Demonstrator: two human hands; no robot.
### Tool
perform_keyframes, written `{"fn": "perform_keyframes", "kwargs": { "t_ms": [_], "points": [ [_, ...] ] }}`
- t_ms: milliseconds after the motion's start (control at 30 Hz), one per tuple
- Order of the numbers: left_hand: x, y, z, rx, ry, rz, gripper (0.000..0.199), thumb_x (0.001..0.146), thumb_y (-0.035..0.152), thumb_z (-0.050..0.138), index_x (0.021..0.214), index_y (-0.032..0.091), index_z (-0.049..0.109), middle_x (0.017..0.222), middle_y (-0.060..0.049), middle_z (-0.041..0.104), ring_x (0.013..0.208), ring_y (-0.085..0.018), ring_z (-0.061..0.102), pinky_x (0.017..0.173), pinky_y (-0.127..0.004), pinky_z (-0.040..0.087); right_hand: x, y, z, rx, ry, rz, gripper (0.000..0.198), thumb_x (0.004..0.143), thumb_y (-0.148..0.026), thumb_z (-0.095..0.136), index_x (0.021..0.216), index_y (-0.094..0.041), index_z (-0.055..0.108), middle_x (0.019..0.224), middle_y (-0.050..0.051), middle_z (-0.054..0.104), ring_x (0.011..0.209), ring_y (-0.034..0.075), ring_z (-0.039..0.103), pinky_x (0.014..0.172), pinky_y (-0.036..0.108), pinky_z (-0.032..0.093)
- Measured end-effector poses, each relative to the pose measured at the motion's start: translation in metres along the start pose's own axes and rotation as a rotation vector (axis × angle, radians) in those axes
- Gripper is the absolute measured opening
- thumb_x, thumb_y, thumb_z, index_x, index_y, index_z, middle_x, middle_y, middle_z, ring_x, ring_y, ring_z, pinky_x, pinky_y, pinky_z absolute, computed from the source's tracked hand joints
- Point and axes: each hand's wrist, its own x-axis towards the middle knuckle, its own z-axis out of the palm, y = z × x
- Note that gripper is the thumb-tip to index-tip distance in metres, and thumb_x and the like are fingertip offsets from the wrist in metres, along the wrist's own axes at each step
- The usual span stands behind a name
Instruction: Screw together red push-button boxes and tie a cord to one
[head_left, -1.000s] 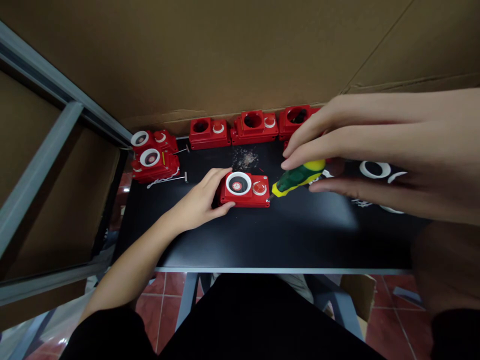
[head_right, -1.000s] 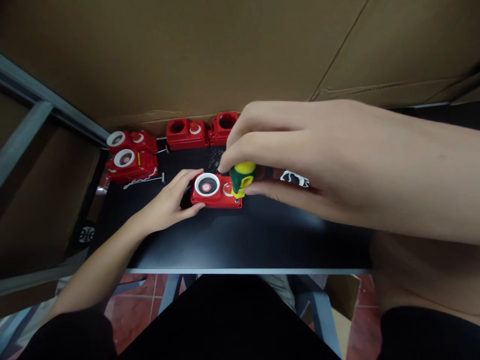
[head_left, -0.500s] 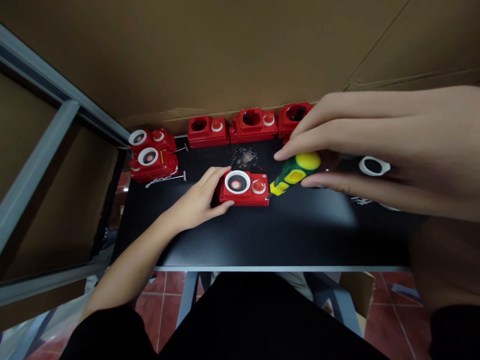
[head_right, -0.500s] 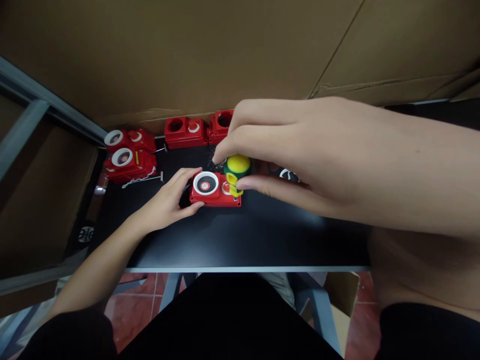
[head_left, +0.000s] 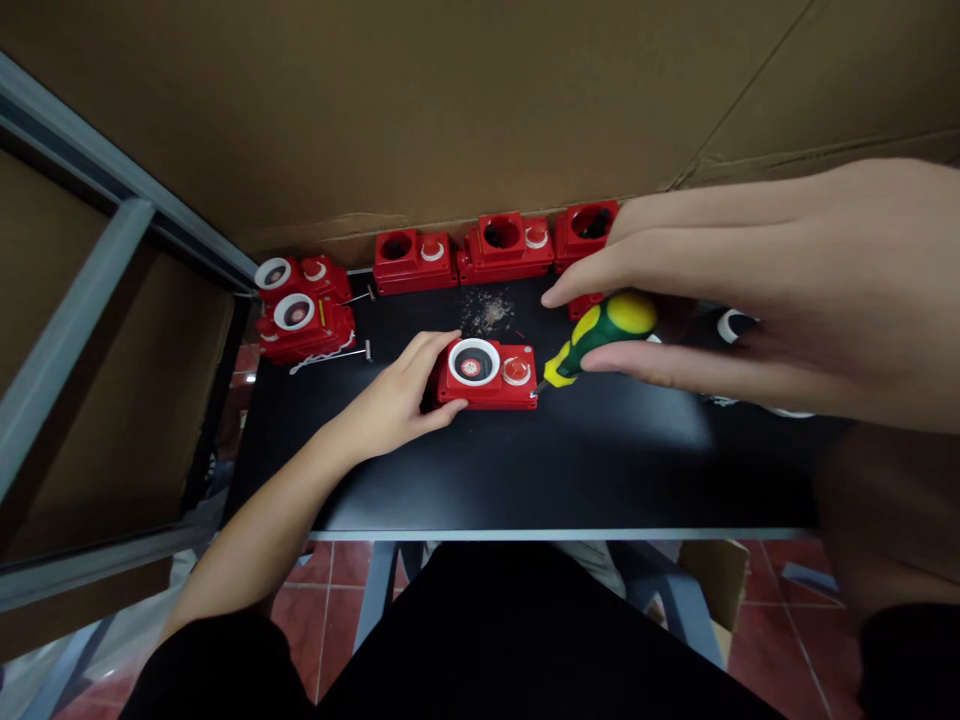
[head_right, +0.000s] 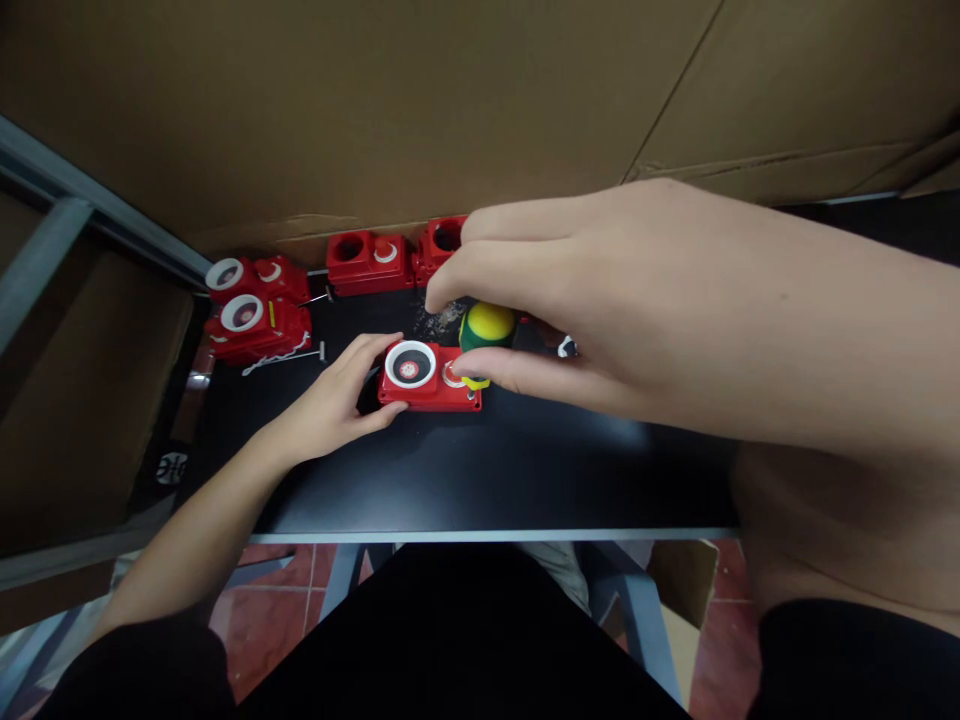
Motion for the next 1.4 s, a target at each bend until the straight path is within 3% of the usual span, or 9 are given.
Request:
{"fn": "perform_keyframes", "kwargs": {
  "t_ms": [100,333,467,633,867,1000,1133,1400],
  "points": [
    [0.0,-0.001,0.0,0.002,0.006,0.016,0.076,0.119,0.04,0.077,0.185,0.019,0.044,0.173,-0.024,0.063,0.158,-0.042,0.072,0.138,-0.062,0.064,0.0,0.001,0.001,0.019,0.019,0.007,0.046,0.124,-0.075,0.051,0.14,-0.045,0.081,0.105,-0.002,0.077,0.079,0.018,0.065,0.069,0.04,0.035],
    [0.0,0.0,0.0,-0.006,0.01,0.03,0.077,0.119,0.038,0.079,0.185,0.02,0.044,0.173,-0.024,0.063,0.158,-0.043,0.072,0.137,-0.063,0.064,-0.003,0.005,0.001,-0.027,0.01,0.015,0.052,0.123,-0.081,0.05,0.134,-0.042,0.082,0.111,-0.003,0.081,0.081,0.019,0.067,0.069,0.041,0.034],
    [0.0,-0.001,0.0,-0.005,0.009,0.03,0.077,0.12,0.039,0.078,0.185,0.02,0.044,0.173,-0.024,0.063,0.158,-0.042,0.072,0.138,-0.062,0.064,-0.008,0.008,0.0,-0.022,0.0,0.013,0.049,0.122,-0.08,0.054,0.139,-0.043,0.081,0.11,-0.004,0.082,0.079,0.018,0.066,0.068,0.041,0.035],
    [-0.001,-0.002,0.001,0.005,0.019,0.039,0.076,0.12,0.039,0.077,0.185,0.02,0.043,0.173,-0.024,0.063,0.16,-0.042,0.072,0.139,-0.062,0.063,-0.012,0.008,-0.005,0.004,-0.024,0.012,0.046,0.122,-0.074,0.056,0.148,-0.046,0.082,0.126,-0.002,0.083,0.09,0.02,0.073,0.069,0.041,0.041],
    [0.001,0.002,0.0,0.009,0.012,0.034,0.073,0.12,0.039,0.076,0.183,0.018,0.045,0.172,-0.025,0.063,0.16,-0.041,0.072,0.139,-0.061,0.064,-0.01,0.003,-0.008,0.047,-0.007,-0.043,0.036,0.125,-0.062,0.057,0.145,-0.042,0.079,0.137,0.0,0.08,0.099,0.019,0.076,0.07,0.039,0.049],
    [0.001,0.002,-0.001,0.005,0.008,0.023,0.073,0.121,0.039,0.076,0.183,0.018,0.044,0.173,-0.025,0.063,0.159,-0.042,0.072,0.138,-0.063,0.064,-0.007,0.0,-0.008,0.081,0.018,-0.045,0.03,0.125,-0.054,0.06,0.144,-0.043,0.079,0.148,-0.003,0.079,0.11,0.019,0.08,0.079,0.037,0.056],
    [0.001,0.002,0.0,-0.004,-0.008,-0.01,0.076,0.118,0.038,0.077,0.184,0.021,0.044,0.174,-0.024,0.063,0.159,-0.043,0.071,0.139,-0.065,0.063,-0.005,0.0,-0.01,0.124,-0.051,-0.059,0.033,0.128,-0.047,0.053,0.152,-0.048,0.075,0.157,-0.009,0.08,0.126,0.019,0.085,0.087,0.037,0.064],
    [0.001,0.002,0.0,-0.007,0.002,0.012,0.074,0.119,0.039,0.076,0.184,0.021,0.043,0.173,-0.024,0.063,0.159,-0.042,0.072,0.138,-0.064,0.064,-0.007,0.004,-0.006,0.123,0.0,-0.04,0.035,0.126,-0.052,0.055,0.147,-0.047,0.083,0.143,-0.006,0.084,0.116,0.02,0.085,0.079,0.035,0.063]
  ]
}}
